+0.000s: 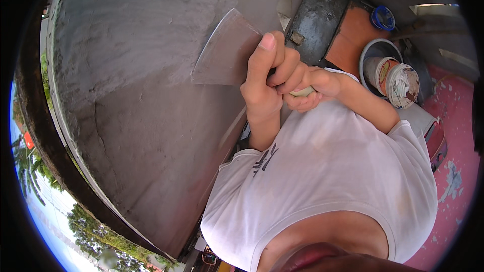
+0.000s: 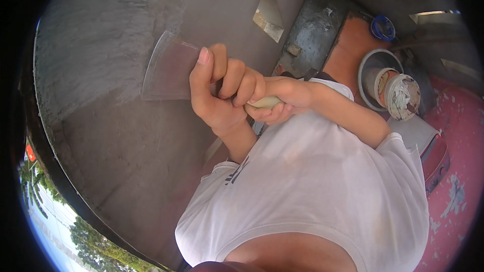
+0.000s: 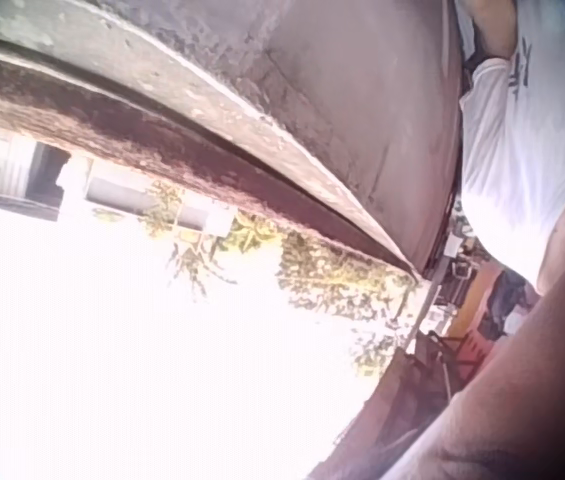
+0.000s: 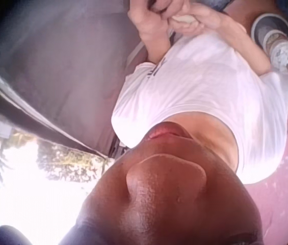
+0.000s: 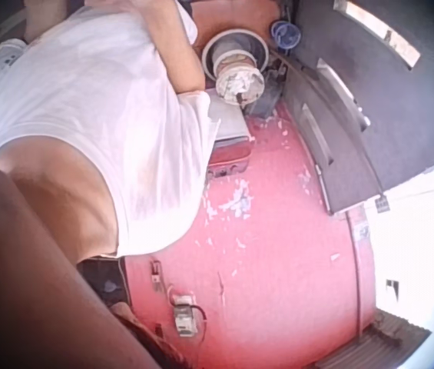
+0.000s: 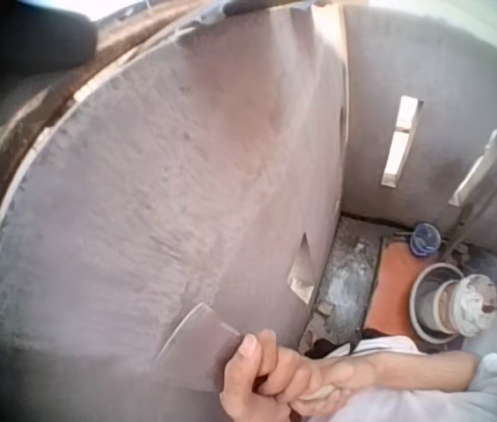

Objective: The person uses a hand trowel to smooth a freshly applied layer of cement on an overhead concrete surface. They repeatedly scrape and level the material across the ceiling area while standing on a scaffold.

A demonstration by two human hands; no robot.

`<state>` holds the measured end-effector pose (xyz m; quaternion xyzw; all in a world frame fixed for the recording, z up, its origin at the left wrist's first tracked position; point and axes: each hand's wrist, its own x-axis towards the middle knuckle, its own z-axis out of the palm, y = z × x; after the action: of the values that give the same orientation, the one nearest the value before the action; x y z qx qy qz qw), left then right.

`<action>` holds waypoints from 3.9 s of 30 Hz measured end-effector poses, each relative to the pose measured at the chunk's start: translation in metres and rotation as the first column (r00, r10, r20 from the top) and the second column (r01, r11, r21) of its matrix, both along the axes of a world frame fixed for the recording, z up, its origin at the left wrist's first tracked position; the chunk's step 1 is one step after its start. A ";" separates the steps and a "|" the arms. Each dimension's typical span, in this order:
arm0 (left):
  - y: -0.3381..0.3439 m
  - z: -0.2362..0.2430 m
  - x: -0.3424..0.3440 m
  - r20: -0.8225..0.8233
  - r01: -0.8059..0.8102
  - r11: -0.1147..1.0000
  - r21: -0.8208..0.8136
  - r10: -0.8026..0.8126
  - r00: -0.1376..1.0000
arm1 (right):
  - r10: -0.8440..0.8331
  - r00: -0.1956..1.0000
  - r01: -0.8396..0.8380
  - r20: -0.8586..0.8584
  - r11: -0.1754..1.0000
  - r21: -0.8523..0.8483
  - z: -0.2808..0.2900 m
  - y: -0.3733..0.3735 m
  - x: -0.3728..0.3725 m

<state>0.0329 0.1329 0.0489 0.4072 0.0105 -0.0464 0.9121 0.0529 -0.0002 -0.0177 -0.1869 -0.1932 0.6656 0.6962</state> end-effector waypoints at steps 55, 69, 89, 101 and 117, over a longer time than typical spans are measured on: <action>-0.006 -0.014 -0.014 -0.123 0.115 0.964 -0.238 -0.147 0.981 | 0.004 0.968 -0.016 -0.249 0.999 -0.045 -0.014 -0.015 -0.031; -0.010 -0.004 -0.020 -0.222 -0.003 0.993 -0.115 -0.023 0.975 | 0.057 0.949 -0.066 -0.310 0.998 -0.022 -0.017 -0.013 -0.036; -0.005 0.012 -0.026 -0.192 0.031 0.991 -0.133 -0.056 0.980 | -0.063 0.971 0.050 -0.232 0.997 -0.064 0.007 -0.005 -0.049; -0.011 -0.003 -0.024 -0.208 -0.037 0.988 -0.150 0.005 0.978 | -0.002 0.954 -0.025 -0.299 0.996 -0.087 -0.006 -0.013 -0.039; -0.003 0.012 -0.017 -0.099 0.084 0.979 -0.185 -0.103 0.990 | -0.023 0.983 0.006 -0.184 0.996 -0.091 0.011 -0.010 -0.031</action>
<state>0.0162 0.1301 0.0610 0.3198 0.0364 -0.1119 0.9402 0.0222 -0.0105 -0.0067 -0.1571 -0.0961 0.6831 0.7067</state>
